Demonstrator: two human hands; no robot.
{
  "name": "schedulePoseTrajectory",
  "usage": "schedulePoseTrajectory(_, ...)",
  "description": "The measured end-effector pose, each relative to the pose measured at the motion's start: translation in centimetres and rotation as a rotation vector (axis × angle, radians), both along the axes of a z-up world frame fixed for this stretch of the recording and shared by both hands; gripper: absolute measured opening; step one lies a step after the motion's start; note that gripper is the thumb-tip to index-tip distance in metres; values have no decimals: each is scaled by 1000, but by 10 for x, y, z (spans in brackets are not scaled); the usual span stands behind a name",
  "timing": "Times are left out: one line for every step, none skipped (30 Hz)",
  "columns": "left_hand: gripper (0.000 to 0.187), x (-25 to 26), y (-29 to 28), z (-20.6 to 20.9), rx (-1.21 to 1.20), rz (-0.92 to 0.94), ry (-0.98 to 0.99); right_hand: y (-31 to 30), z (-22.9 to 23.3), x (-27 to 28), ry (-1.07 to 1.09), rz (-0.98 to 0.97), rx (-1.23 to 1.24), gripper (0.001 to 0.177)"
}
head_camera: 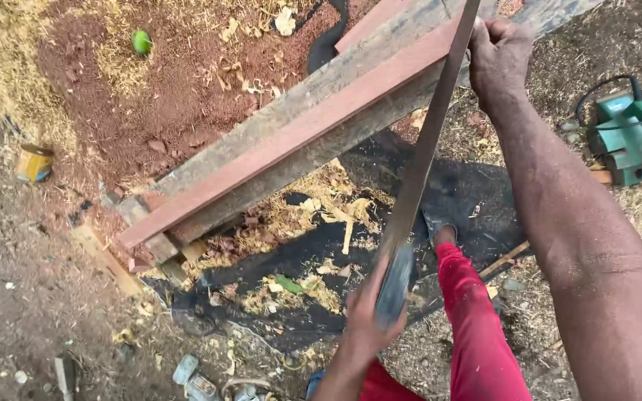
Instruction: Using a hand saw to cut through a thick wooden beam on an outdoor workbench.
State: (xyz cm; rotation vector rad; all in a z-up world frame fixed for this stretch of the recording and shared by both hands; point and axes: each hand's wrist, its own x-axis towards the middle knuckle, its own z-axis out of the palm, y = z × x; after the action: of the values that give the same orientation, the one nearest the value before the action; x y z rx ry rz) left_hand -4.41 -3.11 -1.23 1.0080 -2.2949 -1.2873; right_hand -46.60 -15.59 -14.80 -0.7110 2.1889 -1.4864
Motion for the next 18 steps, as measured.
schedulePoseTrajectory(91,-49,-32,-3,95,4,76,-1,2,1,-69,-2,-49,25)
schedulePoseTrajectory(88,-100,-61,0,191,8,152,-3,4,3,-138,-4,-98,21)
schedulePoseTrajectory(88,-130,-79,6,191,9,151,-1,-2,1,-140,-3,-98,21)
schedulePoseTrajectory(85,-159,-97,11,101,49,202,0,-7,0,-74,11,-89,24)
schedulePoseTrajectory(82,-191,-117,16,10,86,255,0,-12,-3,-6,21,-81,28)
schedulePoseTrajectory(82,-193,-117,14,9,84,257,-4,-2,-5,-5,20,-83,28)
schedulePoseTrajectory(80,-190,-114,12,59,82,259,-6,6,0,-56,7,-108,27)
schedulePoseTrajectory(79,-186,-112,9,109,79,261,-8,15,5,-107,-6,-134,26)
schedulePoseTrajectory(79,-163,-99,12,104,77,267,-6,6,1,-101,-7,-139,26)
schedulePoseTrajectory(83,-140,-87,14,105,53,270,-5,-3,-2,-36,20,-133,27)
schedulePoseTrajectory(87,-115,-73,17,118,33,266,0,-13,-4,22,49,-114,28)
schedulePoseTrajectory(87,-81,-55,17,125,35,266,-1,-11,-5,22,50,-106,28)
schedulePoseTrajectory(89,-44,-33,19,43,30,129,0,-10,-4,27,76,-174,23)
schedulePoseTrajectory(92,-8,-10,22,-38,22,-8,2,-9,-2,32,102,-242,21)
schedulePoseTrajectory(92,23,10,15,-37,26,-7,0,-5,0,32,105,-241,21)
schedulePoseTrajectory(85,53,32,8,19,56,64,-2,0,1,1,102,-253,22)
schedulePoseTrajectory(77,84,53,4,78,80,131,0,5,2,-34,92,-263,23)
schedulePoseTrajectory(77,86,53,10,82,78,127,2,0,5,-38,89,-259,23)
